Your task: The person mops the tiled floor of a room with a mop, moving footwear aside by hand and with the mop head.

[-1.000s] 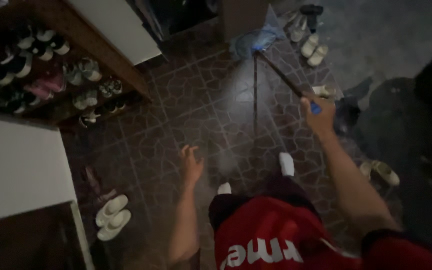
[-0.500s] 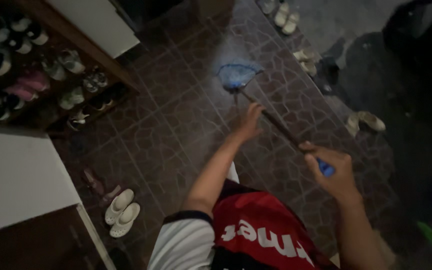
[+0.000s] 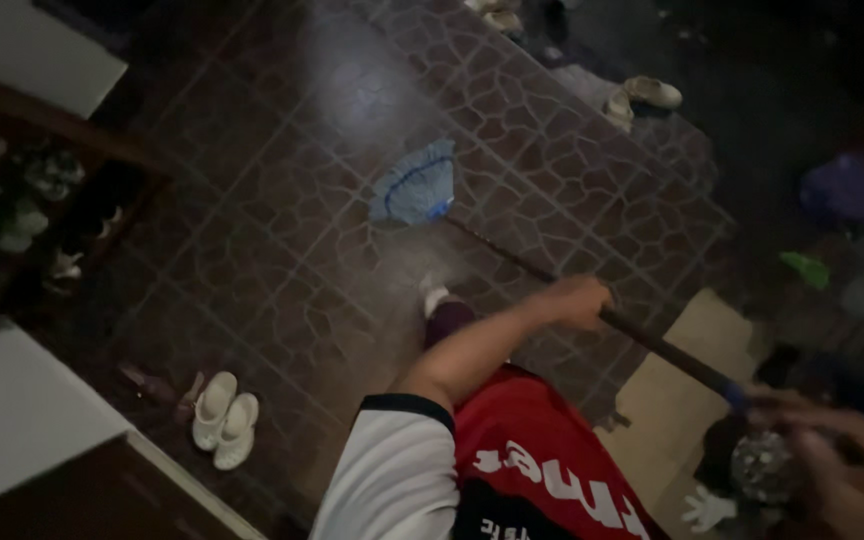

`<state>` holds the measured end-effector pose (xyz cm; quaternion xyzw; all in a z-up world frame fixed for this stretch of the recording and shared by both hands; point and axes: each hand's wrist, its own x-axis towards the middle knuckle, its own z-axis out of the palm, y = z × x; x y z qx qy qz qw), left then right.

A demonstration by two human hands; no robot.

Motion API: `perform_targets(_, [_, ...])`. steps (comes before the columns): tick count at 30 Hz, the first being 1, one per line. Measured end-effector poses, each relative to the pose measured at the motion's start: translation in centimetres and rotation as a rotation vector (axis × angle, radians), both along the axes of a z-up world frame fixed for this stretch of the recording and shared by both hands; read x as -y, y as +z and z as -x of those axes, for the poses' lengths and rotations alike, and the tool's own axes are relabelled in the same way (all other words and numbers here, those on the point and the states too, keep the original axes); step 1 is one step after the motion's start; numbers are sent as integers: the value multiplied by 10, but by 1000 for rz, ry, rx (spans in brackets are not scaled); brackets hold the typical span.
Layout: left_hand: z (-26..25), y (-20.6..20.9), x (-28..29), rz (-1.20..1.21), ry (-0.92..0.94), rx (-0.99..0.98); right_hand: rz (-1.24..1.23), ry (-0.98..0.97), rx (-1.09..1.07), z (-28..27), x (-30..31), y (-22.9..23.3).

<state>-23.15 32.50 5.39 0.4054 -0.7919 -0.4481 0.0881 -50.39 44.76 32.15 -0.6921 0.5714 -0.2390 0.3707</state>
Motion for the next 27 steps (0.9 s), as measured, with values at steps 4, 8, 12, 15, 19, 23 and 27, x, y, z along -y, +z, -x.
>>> perform_targets(4, [29, 8, -32, -141, -57, 70, -249, -336, -18, 16, -27, -13])
perform_targets(8, [27, -19, -23, -4, -82, 8, -176, -326, -195, -22, -2, -26])
perform_targets(12, [-21, -55, 5, 104, -24, -33, -227, -299, -125, -62, 40, -27])
perform_targets(15, [-98, -76, 30, 362, 175, -12, -92, -143, -162, -115, 84, -35])
perform_targets(19, [-233, -90, 65, 324, 290, 175, -49, -98, -321, -226, 137, -34])
perform_targets(23, [-370, -100, 89, 293, 526, 240, 77, 26, -43, -358, 191, -25])
perform_targets(27, [-505, -91, 103, 234, 573, 322, 91, 70, -89, -468, 243, -27])
